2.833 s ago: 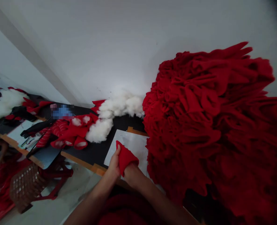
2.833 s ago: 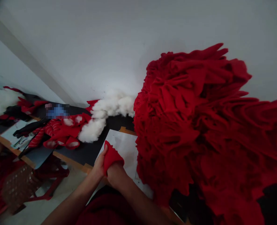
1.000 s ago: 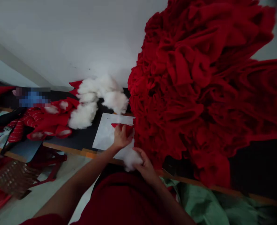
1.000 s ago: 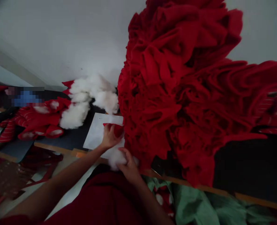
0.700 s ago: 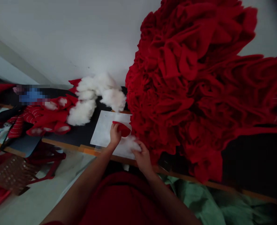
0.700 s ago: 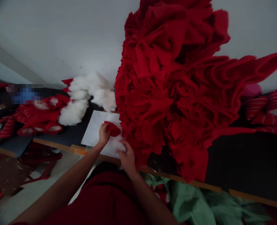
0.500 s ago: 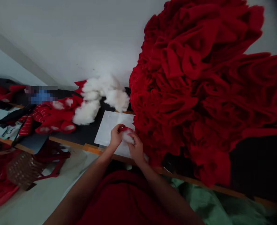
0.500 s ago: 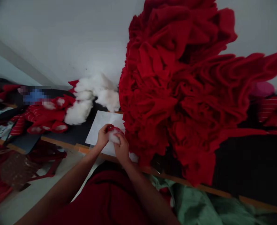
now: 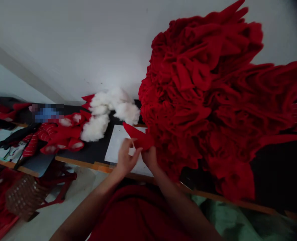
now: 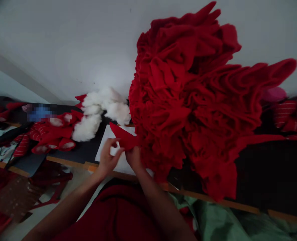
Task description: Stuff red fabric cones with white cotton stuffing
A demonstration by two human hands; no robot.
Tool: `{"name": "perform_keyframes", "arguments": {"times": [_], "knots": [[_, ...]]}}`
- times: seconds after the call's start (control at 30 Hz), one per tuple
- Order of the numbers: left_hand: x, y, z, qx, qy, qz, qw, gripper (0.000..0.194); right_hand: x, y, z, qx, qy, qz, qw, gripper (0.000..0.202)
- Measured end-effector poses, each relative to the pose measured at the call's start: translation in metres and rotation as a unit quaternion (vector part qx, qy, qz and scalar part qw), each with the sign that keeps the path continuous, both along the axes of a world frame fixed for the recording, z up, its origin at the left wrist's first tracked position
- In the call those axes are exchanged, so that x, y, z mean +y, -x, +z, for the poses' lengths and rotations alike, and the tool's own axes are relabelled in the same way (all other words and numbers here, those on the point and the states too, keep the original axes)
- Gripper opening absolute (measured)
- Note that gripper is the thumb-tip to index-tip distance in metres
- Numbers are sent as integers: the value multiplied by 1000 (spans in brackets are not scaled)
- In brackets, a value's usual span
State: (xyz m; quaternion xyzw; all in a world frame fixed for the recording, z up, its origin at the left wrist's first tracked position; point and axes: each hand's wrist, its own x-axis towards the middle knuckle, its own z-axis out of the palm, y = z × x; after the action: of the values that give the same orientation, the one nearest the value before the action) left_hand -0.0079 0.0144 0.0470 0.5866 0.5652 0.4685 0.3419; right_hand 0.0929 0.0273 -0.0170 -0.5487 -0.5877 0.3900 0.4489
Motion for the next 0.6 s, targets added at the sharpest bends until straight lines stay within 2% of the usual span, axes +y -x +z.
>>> {"name": "perform_keyframes", "arguments": {"times": [0.07, 0.1, 0.17, 0.23, 0.33, 0.43, 0.5, 0.53, 0.6], "knots": [[7, 6, 6, -160, 32, 121, 979, 38, -1, 6, 15, 52, -31, 3, 998, 32], [11, 8, 9, -249, 74, 146, 955, 38, -2, 10, 22, 64, -45, 23, 997, 35], [21, 10, 13, -397, 172, 128, 892, 39, -6, 16, 35, 55, -66, 94, 992, 44], [28, 12, 14, -482, 238, 109, 836, 36, -14, 18, 48, -8, -84, 163, 983, 52], [33, 19, 13, -540, 259, 114, 792, 28, -31, 12, 61, -106, -112, 176, 972, 52], [27, 23, 14, -547, 262, 84, 791, 31, -43, 18, 65, -179, -130, 123, 967, 42], [19, 20, 18, -537, 265, 31, 801, 40, -40, 39, 64, -237, -97, 62, 965, 39], [15, 17, 21, -530, 263, 1, 806, 45, -36, 54, 62, -283, -17, -58, 957, 37], [6, 11, 26, -517, 258, -55, 814, 55, -23, 88, 58, -309, 38, -136, 941, 41]]}}
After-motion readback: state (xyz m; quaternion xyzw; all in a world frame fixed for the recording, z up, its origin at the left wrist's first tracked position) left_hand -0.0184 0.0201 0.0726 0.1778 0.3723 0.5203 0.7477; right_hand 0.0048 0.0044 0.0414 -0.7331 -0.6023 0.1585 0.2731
